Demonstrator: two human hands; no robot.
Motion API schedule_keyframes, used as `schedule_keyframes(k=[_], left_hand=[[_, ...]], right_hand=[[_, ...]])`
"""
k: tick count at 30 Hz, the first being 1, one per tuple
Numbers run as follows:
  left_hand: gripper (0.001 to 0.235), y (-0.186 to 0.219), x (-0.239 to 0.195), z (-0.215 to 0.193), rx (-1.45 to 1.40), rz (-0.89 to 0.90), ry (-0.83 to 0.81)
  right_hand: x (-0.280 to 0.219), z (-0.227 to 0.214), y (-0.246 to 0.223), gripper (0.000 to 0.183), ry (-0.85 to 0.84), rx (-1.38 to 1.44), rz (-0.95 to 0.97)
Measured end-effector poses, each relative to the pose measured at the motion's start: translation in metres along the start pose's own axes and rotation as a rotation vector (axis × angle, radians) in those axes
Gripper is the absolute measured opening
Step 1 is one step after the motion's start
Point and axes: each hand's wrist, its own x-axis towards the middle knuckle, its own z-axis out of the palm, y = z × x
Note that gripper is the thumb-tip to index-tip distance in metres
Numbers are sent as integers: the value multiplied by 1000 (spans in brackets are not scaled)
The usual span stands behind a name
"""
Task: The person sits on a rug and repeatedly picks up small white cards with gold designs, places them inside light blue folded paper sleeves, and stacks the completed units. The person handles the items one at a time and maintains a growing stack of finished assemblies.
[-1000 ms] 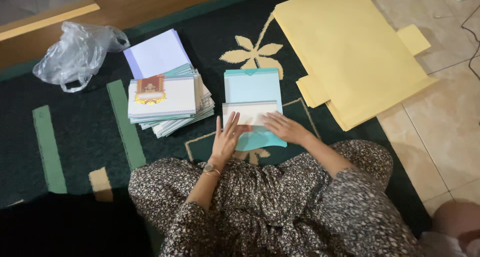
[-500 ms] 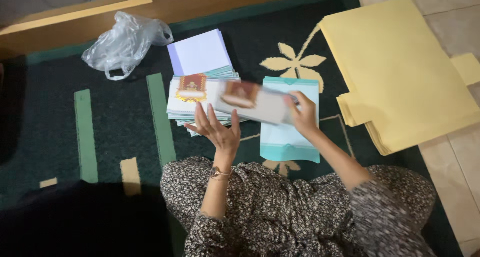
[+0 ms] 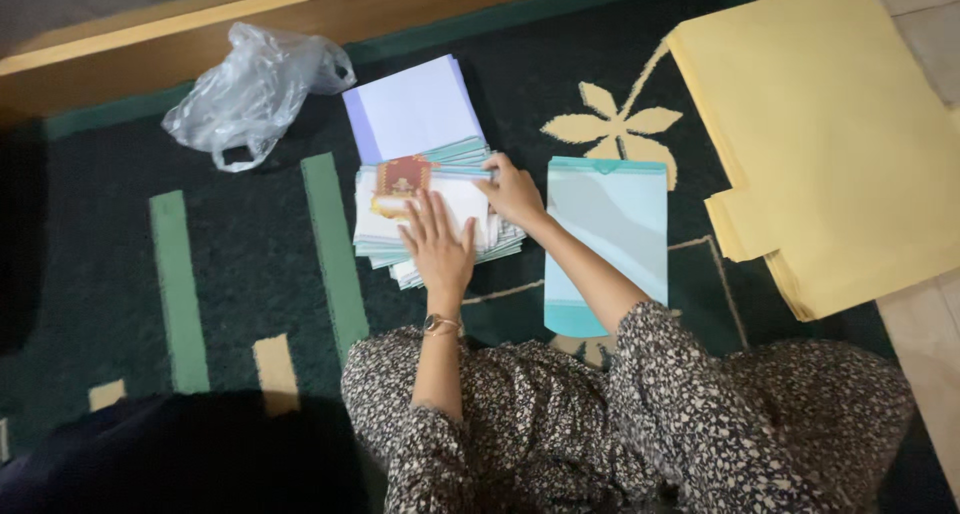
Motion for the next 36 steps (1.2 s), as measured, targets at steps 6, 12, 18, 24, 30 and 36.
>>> schedule_keyframes(k=[6,12,18,24,30,36], left_hand=[[78,0,1,1,-72,14,59],[44,65,-23,-43,-508,340,245],[80,138,-97,8,-716,29,-281],[86,176,-104,-7,-706,-137,-404],[45,166,-95,8,-852,-206,-91],[35,127,-76,45,-1307,-445,-206]], right_hand=[[-26,-27,92,21,132,-73,-67],[-91,-71,209,18,565,-229,-97],[-175,-91,200,92,538,-365,-2],[-167,-56,218,114,491,-524,78],[-163,-52,223,117,456,-504,139],[-159,-81,224,102,553,-113,0]])
